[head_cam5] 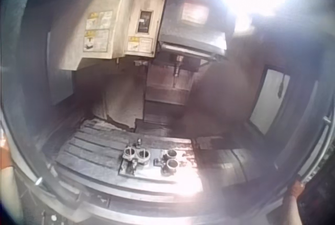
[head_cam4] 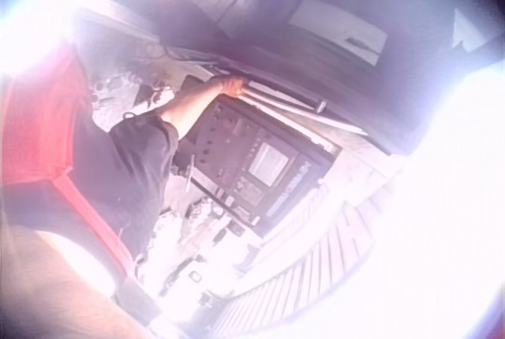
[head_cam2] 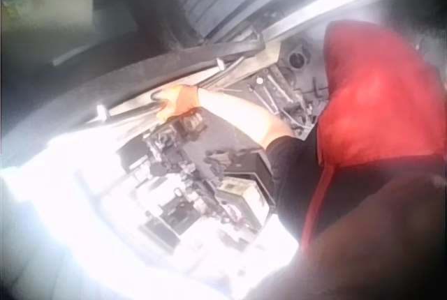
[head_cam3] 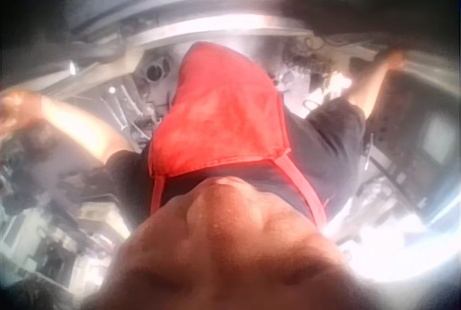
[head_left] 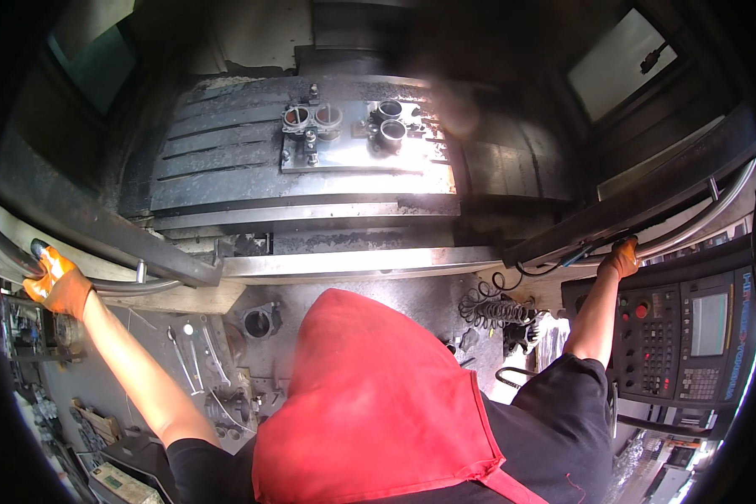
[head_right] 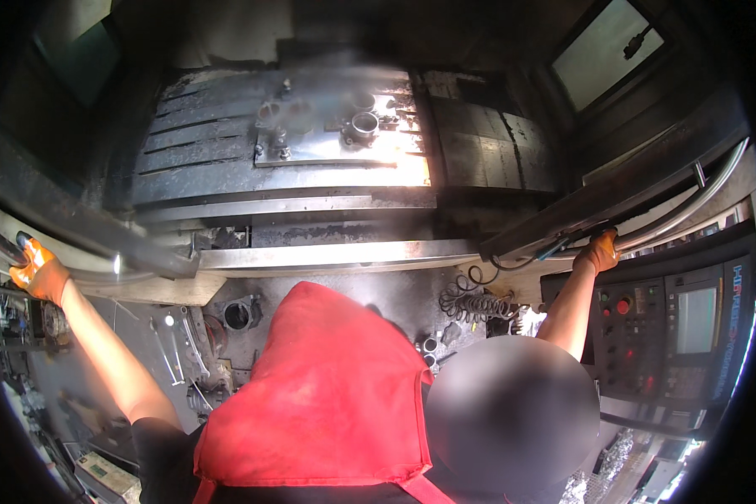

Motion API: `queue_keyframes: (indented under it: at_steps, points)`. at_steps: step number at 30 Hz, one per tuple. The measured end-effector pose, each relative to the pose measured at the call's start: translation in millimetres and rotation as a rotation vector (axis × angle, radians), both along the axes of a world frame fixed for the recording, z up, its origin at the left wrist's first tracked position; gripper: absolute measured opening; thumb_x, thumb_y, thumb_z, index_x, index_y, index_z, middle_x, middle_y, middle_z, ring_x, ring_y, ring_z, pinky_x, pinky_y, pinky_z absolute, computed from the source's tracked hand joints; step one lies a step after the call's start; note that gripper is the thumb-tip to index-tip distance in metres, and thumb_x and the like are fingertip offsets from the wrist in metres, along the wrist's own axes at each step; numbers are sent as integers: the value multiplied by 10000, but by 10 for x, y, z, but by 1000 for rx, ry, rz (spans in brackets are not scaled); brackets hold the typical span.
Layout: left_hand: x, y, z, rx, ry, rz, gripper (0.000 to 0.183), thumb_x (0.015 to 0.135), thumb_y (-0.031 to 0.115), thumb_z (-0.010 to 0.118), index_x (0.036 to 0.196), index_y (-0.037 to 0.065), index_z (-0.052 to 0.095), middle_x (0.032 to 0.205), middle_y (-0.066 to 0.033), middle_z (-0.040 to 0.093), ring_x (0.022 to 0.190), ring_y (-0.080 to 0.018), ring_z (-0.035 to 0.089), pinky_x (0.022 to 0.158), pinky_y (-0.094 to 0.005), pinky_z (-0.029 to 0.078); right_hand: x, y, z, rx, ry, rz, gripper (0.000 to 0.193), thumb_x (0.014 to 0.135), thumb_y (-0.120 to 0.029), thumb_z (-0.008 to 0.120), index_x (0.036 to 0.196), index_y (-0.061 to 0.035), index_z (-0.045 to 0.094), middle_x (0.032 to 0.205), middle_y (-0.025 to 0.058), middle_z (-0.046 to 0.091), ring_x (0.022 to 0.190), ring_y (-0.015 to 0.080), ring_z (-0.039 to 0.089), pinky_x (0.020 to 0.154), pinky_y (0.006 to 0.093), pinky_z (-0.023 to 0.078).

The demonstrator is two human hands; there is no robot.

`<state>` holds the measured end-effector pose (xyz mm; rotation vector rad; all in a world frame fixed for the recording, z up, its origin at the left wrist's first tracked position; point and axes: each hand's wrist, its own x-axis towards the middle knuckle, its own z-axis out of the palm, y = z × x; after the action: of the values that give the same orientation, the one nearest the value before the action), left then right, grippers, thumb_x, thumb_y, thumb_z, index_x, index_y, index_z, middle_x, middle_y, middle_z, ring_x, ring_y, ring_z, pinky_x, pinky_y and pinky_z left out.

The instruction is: The person positions metal components into a machine fixture, secures them with a wrench, and measures the parts using a dial indicator gauge.

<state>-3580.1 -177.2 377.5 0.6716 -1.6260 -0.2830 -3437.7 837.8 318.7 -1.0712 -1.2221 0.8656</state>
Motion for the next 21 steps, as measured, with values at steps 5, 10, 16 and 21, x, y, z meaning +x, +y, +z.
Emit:
queue_keyframes:
  at_steps: [5,10,16,21]
  points:
    - [42,338,58,11,-54,51,531,856,464,721,849,-37,545,756,-236,609,700,-405,605,658,-468,487,26,369,-543,93,-450,-321,492,786,-434,713,986,7,625,891,186,678,737,327,624,675,465,510]
    - [496,954,-1117,69,-150,-242,354,880,225,672,1003,-44,477,988,-234,555,907,-332,562,822,-430,465,134,-1246,-1986,403,-484,469,373,777,-193,736,1012,50,579,967,215,603,886,412,598,800,497,494]
    - [3121,2404,-3702,265,-1574,-433,259,944,280,582,1003,28,582,859,-196,659,770,-389,638,690,-457,496,377,-2029,-3548,-159,-1232,1318,468,845,-376,666,1184,-54,674,1114,197,709,1084,353,665,942,385,520]
    - [4964,3047,-3904,1130,-1816,-287,300,935,286,595,1054,11,614,941,-204,674,869,-373,644,774,-440,498,152,-1705,-3278,-223,-1326,1371,447,848,-401,644,1139,-67,698,1102,196,707,1104,351,653,946,397,515]
